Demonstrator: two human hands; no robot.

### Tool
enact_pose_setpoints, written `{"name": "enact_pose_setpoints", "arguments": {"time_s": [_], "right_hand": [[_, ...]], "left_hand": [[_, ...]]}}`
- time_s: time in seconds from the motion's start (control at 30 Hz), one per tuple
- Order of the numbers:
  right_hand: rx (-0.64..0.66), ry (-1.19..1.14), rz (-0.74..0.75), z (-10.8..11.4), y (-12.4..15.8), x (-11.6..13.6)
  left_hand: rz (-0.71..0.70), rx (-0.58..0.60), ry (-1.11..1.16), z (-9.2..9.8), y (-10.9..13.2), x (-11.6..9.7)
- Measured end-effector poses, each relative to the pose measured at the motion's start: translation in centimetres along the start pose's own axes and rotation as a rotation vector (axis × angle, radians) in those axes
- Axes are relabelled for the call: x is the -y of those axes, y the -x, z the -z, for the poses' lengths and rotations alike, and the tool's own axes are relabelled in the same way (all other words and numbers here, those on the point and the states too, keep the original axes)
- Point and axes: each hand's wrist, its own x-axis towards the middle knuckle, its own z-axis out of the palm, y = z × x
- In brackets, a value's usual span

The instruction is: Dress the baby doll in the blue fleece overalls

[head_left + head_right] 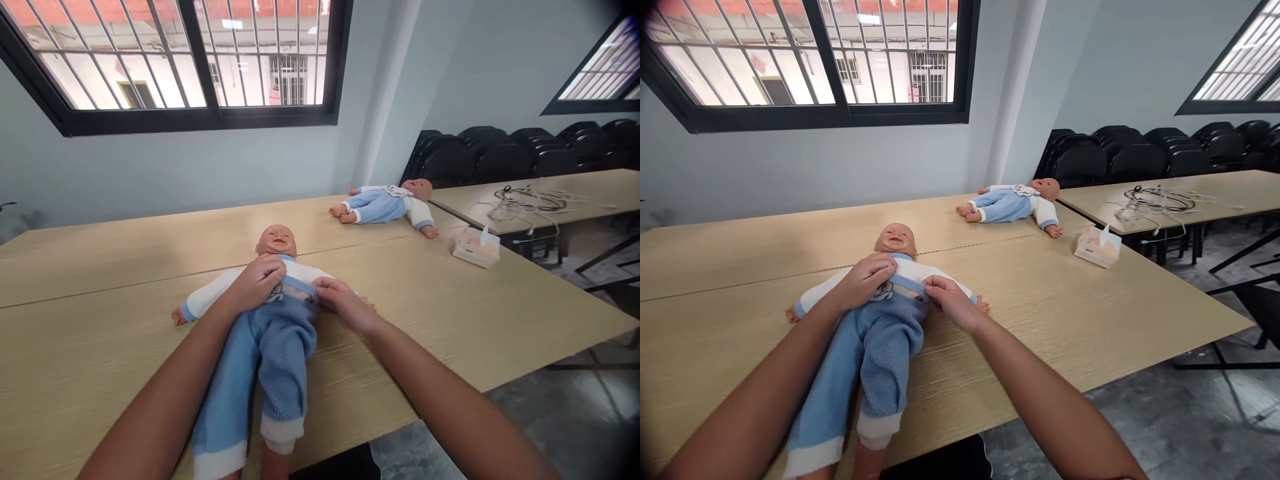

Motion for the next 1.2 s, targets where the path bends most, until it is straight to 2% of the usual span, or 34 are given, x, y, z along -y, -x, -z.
{"name": "enact_pose_setpoints", "arguments": {"time_s": [0.1,0.17,0.23,0.33,0.47,0.57,0.67,0.8,0.87,0.93,1.07,1.2], "right_hand": [[-0.019,-0.100,-0.030,0.0,-0.2,-0.4],[-0.057,-0.027,0.016,0.1,-0.1,-0.1],[-0.088,0.157,0.088,0.6,0.1,0.6],[-0.168,0.566,0.236,2.2,1.0,1.7],[-0.346,0.963,0.367,5.7,3.6,0.8],[-0.483,1.128,0.333,8.0,6.2,-1.3],[-0.473,1.194,0.221,9.1,8.0,-2.9],[-0.392,1.090,0.124,8.8,7.9,-3.5],[-0.402,0.921,0.147,8.5,7.2,-3.4],[-0.472,0.676,0.170,8.2,6.1,-3.0],[-0.586,0.269,0.252,7.0,2.7,-0.7],[-0.474,0.233,0.362,3.7,-2.1,2.4]], "left_hand": [[0.042,0.024,-0.119,-0.5,0.1,0.0],[0.069,0.004,-0.196,-0.8,0.2,0.2],[0.075,-0.037,-0.214,-1.0,0.3,0.5],[0.038,-0.107,-0.207,-1.0,0.3,0.9],[-0.060,-0.160,-0.265,-0.7,0.1,1.0],[-0.093,-0.177,-0.297,-0.8,-0.1,0.9],[-0.098,-0.199,-0.312,-1.1,-0.2,1.0],[-0.112,-0.206,-0.313,-1.3,-0.3,1.1],[-0.108,-0.207,-0.303,-1.3,-0.2,1.1],[-0.098,-0.201,-0.291,-1.4,-0.2,1.1],[-0.093,-0.200,-0.236,-1.6,0.0,1.3],[-0.093,-0.211,-0.199,-1.6,0.1,1.3]]}}
